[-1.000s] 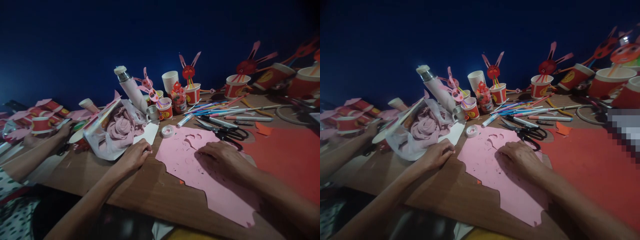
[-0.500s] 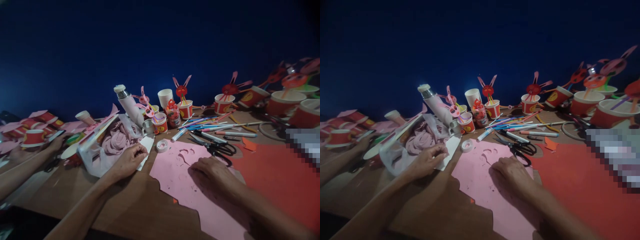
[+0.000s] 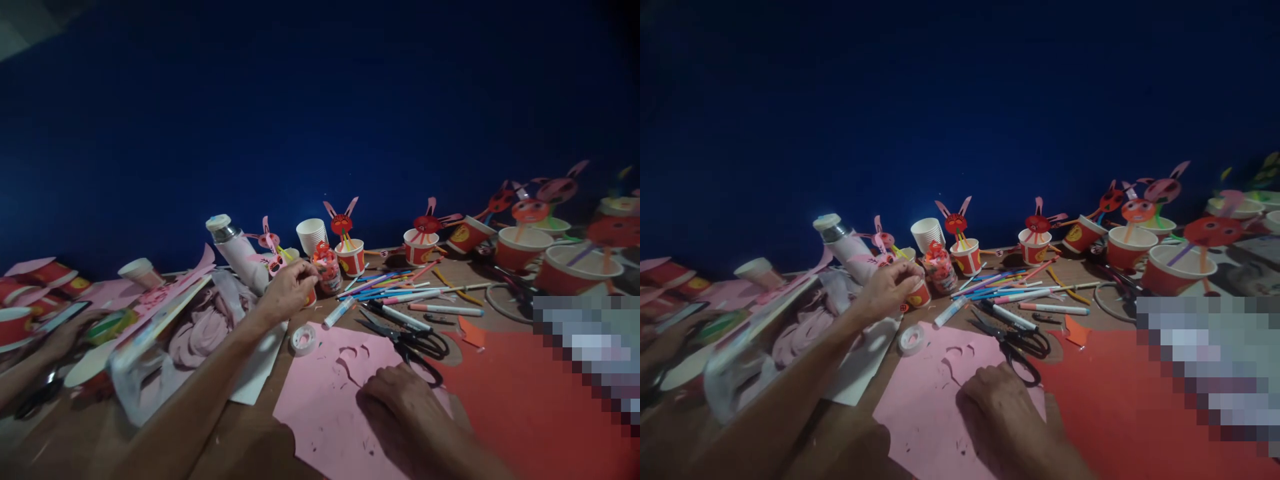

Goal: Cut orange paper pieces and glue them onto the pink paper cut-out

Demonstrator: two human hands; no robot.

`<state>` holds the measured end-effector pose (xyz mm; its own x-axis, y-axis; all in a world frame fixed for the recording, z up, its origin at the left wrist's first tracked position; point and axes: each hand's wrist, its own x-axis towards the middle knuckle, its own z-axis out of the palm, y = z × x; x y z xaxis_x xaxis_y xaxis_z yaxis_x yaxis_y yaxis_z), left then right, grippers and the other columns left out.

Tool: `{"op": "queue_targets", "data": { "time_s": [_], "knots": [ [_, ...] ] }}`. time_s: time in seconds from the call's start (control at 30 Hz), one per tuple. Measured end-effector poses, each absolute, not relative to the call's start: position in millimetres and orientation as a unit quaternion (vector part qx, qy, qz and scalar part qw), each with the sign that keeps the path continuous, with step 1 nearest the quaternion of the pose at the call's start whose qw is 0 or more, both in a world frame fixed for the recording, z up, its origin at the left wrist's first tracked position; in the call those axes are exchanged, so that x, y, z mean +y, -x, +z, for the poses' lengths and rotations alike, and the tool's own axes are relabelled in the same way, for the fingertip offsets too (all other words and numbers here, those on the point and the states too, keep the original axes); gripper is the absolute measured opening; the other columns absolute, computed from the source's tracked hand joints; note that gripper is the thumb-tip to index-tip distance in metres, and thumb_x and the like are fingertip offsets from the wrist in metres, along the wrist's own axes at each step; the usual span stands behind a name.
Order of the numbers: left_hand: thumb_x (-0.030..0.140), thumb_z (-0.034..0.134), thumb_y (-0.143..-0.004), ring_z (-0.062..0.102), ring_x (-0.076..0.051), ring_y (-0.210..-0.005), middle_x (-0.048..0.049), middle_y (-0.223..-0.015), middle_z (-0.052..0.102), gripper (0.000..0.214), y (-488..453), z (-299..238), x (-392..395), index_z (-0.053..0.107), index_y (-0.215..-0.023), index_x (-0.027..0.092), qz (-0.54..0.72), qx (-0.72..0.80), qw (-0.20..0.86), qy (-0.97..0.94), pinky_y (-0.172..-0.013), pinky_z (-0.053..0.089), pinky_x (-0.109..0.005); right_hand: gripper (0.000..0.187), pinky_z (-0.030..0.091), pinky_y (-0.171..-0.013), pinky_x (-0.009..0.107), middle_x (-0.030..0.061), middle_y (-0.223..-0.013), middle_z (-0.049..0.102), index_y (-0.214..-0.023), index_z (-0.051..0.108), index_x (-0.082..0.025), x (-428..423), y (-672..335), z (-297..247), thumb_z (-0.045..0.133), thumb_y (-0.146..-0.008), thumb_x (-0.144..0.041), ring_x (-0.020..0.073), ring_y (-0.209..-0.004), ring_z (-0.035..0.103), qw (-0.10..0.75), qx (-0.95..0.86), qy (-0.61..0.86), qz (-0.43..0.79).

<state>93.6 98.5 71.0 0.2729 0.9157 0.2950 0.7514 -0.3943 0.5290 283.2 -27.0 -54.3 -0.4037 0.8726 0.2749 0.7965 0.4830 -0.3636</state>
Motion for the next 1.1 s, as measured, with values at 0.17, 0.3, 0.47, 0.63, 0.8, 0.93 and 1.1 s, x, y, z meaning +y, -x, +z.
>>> {"op": "queue_targets", "data": {
  "time_s": [0.17,0.3,0.47,0.63,0.8,0.93,1.1],
  "knots": [
    [0.019,0.044,-0.070,0.054,-0.014,-0.067,-0.0029,-0.078,0.057,0.012,-94,89,149,0.056,-0.070,0.015,0.272,0.530,0.071,-0.800,-0.063,0.044,-0.026,0.015,0.033,-0.057,0.025,0.0002,-0.072,0.060,-0.071,0.060,-0.026,-27,-285,-51,0.048,-0.081,-0.026,0.0161,-0.071,0.052,0.230,-0.823,0.514,0.078],
    [0.018,0.044,-0.070,0.054,-0.017,-0.067,-0.0036,-0.073,0.057,0.015,-97,87,176,0.059,-0.068,0.015,0.213,0.511,0.038,-0.832,-0.063,0.042,-0.028,0.020,0.033,-0.055,0.025,-0.0002,-0.072,0.060,-0.072,0.059,-0.028,-28,-285,-48,0.044,-0.084,-0.028,0.0167,-0.070,0.053,0.235,-0.813,0.526,0.087],
    [0.018,0.041,-0.073,0.054,-0.017,-0.071,-0.0042,-0.075,0.058,0.021,-96,79,182,0.062,-0.068,0.016,0.167,0.485,0.009,-0.858,-0.066,0.041,-0.028,0.020,0.033,-0.057,0.027,0.0003,-0.070,0.059,-0.068,0.058,-0.026,-26,-284,-49,0.047,-0.083,-0.030,0.0172,-0.069,0.052,0.221,-0.817,0.527,0.078],
    [0.017,0.046,-0.070,0.053,-0.016,-0.069,-0.0032,-0.075,0.058,0.015,-94,75,180,0.061,-0.071,0.015,0.155,0.496,0.002,-0.855,-0.063,0.040,-0.025,0.027,0.034,-0.062,0.027,0.0004,-0.067,0.058,-0.066,0.058,-0.024,-23,-282,-43,0.042,-0.086,-0.028,0.0151,-0.067,0.052,0.209,-0.832,0.503,0.104],
    [0.020,0.053,-0.069,0.051,-0.015,-0.067,-0.0023,-0.074,0.055,0.010,-93,74,179,0.059,-0.071,0.013,0.162,0.514,-0.001,-0.843,-0.065,0.040,-0.027,0.025,0.035,-0.061,0.026,0.0011,-0.069,0.060,-0.074,0.061,-0.025,-21,-282,-44,0.040,-0.087,-0.027,0.0153,-0.068,0.053,0.196,-0.834,0.496,0.140],
    [0.026,0.052,-0.075,0.052,-0.015,-0.075,-0.0030,-0.080,0.053,0.017,-89,85,161,0.060,-0.073,0.011,0.230,0.501,-0.030,-0.833,-0.072,0.041,-0.030,0.024,0.036,-0.061,0.026,0.0011,-0.069,0.061,-0.077,0.063,-0.026,-19,-284,-48,0.041,-0.087,-0.027,0.0153,-0.069,0.054,0.188,-0.830,0.501,0.155],
    [0.029,0.045,-0.083,0.054,-0.015,-0.080,-0.0028,-0.081,0.058,0.023,-84,76,99,0.059,-0.074,0.014,0.331,0.420,0.001,-0.845,-0.075,0.041,-0.029,0.024,0.037,-0.066,0.027,0.0020,-0.074,0.063,-0.084,0.065,-0.024,-16,-287,-48,0.041,-0.087,-0.024,0.0146,-0.072,0.056,0.187,-0.843,0.471,0.182]
  ]
}}
